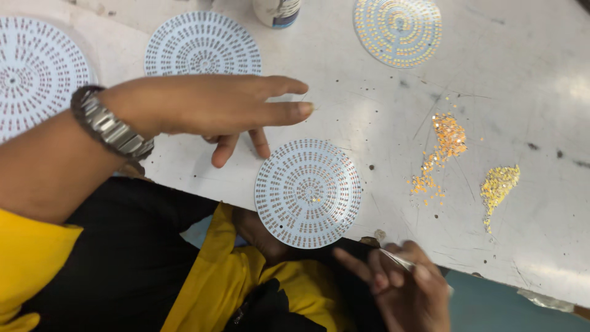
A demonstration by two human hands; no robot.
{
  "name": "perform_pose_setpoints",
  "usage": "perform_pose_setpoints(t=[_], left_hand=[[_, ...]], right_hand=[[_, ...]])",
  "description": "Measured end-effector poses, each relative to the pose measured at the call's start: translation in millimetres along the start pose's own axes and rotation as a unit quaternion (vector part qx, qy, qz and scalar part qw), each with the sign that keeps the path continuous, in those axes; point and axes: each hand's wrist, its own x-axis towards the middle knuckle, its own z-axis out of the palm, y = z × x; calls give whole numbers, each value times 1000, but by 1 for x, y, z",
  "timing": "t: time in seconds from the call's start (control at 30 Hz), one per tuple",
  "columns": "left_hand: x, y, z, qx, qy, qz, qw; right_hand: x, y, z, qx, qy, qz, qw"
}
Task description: The person uses tweezers to pick small yellow LED chips from a pile on the table and places them into designated slots on a circular LED board. The person continues this process, filling the board's slots one by one.
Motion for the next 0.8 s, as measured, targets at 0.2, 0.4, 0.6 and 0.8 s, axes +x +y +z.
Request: perform_pose_setpoints(t=[0.2, 0.4, 0.6, 0.8], left_hand=[[-5, 1, 3, 17, 45, 25, 999], [-3, 3, 0, 45, 101, 72, 991], [-3, 17, 5, 68, 94, 48, 992], [0, 25, 10, 86, 100, 78, 988]], right_hand=[[14, 17, 17, 103, 20, 50, 993], [9, 6, 19, 68, -5, -3, 998], [17, -16, 19, 44, 28, -73, 996], [26, -32, 23, 36, 43, -105, 993]])
